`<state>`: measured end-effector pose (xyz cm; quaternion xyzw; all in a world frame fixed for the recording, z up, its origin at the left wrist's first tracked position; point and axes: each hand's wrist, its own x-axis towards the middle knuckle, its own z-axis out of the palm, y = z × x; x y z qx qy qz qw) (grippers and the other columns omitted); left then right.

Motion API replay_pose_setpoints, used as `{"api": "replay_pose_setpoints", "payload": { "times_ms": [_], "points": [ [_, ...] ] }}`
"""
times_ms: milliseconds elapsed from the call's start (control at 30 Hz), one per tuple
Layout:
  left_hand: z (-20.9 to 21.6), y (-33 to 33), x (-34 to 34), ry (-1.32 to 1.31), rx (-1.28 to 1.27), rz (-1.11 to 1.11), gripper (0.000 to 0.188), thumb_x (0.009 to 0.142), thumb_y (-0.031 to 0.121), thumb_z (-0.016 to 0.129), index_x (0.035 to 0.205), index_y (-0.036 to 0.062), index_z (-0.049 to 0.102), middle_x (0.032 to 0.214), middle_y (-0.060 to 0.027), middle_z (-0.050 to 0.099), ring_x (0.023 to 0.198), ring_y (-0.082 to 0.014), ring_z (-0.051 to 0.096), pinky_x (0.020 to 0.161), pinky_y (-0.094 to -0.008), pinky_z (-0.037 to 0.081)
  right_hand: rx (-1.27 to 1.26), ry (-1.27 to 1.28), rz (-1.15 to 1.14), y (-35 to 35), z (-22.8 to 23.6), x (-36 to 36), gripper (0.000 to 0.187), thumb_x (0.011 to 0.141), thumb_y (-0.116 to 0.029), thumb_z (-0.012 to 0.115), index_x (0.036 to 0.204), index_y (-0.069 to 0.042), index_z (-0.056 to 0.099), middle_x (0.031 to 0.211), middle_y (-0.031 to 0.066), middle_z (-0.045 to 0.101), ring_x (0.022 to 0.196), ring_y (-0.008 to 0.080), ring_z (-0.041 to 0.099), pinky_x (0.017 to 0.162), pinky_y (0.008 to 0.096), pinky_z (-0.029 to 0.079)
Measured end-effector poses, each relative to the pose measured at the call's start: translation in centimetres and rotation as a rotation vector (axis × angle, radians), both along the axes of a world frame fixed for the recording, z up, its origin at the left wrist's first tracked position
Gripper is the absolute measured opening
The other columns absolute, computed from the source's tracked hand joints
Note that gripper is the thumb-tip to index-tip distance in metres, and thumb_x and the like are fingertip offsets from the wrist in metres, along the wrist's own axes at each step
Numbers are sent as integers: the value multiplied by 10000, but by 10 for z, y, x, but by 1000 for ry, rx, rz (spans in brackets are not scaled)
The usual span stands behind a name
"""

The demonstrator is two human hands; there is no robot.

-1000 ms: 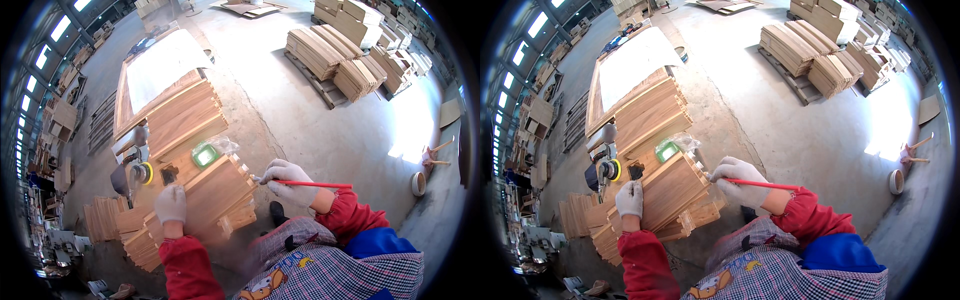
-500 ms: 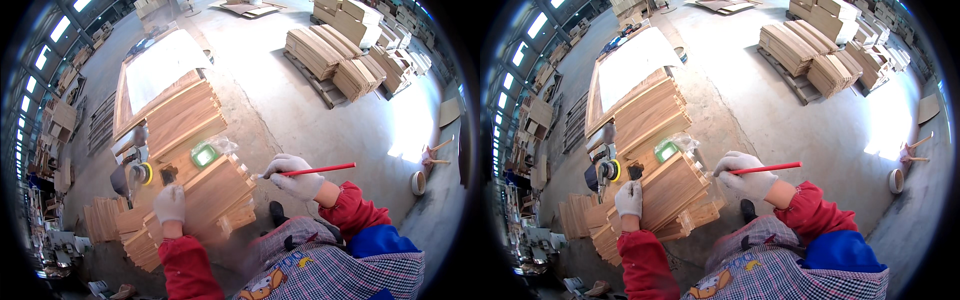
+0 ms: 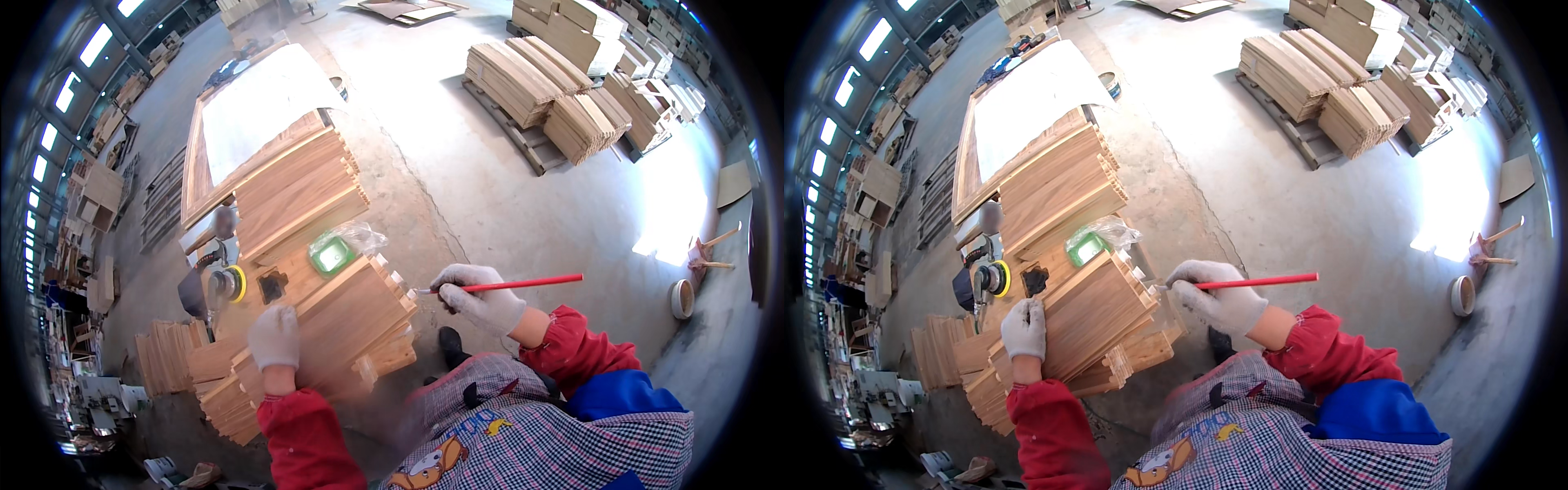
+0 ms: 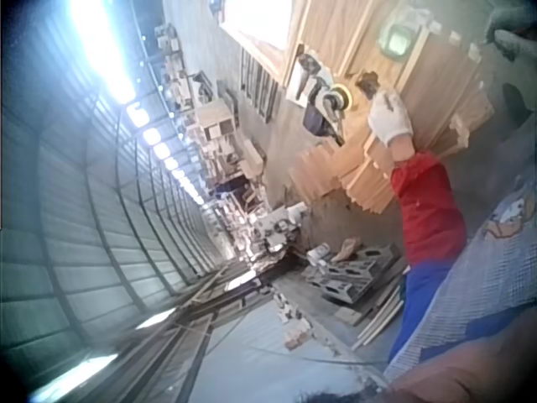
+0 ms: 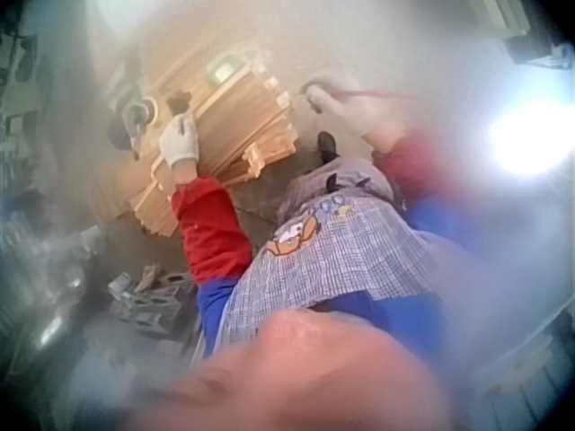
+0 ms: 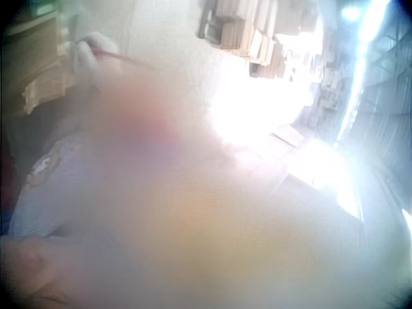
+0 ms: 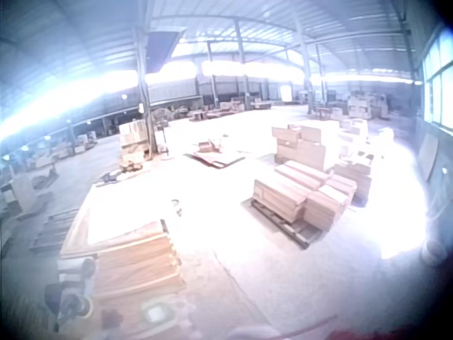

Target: The person applies a white substance with a brush to the jointed ends of several wooden boards, then stacks the boards together.

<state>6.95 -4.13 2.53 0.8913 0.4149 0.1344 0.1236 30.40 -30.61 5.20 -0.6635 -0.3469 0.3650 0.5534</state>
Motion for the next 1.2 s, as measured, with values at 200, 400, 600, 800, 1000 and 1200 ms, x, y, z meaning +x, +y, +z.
{"api": "replay_pose_setpoints", "payload": {
  "times_ms": [200,400,600,800,1000,1200],
  "points": [
    [-3,2,0,88,101,-63,228,879,220,499,810,82,667,857,-116,666,801,-315,636,691,-427,504,85,263,-119,3,-10,0,142,939,-72,492,919,23,597,731,17,572,657,77,536,600,241,462],
    [-15,10,-10,106,102,-97,155,831,128,533,826,112,687,892,-71,671,819,-242,652,700,-375,527,67,323,-80,3,-10,10,167,951,-89,475,933,36,584,757,55,597,662,111,578,615,264,504],
    [-3,5,-5,141,74,-99,158,827,139,546,855,114,699,872,-86,671,810,-255,651,714,-375,525,140,546,-83,14,-11,29,194,962,-173,488,976,5,565,747,50,589,612,117,589,561,253,502],
    [5,-4,8,-98,-94,4,182,837,167,554,807,46,685,791,-143,666,744,-328,636,682,-412,499,131,385,-145,72,-36,71,149,953,-186,519,995,-42,513,710,-12,487,573,62,482,502,229,424],
    [8,-15,24,-171,-50,31,158,806,173,598,771,35,669,746,-158,650,712,-345,623,652,-424,483,53,282,223,158,-74,84,168,906,-168,582,1002,-32,607,796,11,570,655,66,522,574,226,451],
    [16,-18,31,-161,-18,14,115,787,143,598,727,69,662,700,-131,638,666,-329,612,625,-418,474,-24,-131,477,229,-127,69,272,891,-253,580,1047,-44,658,930,114,685,807,238,645,756,335,506]
  ]
}}
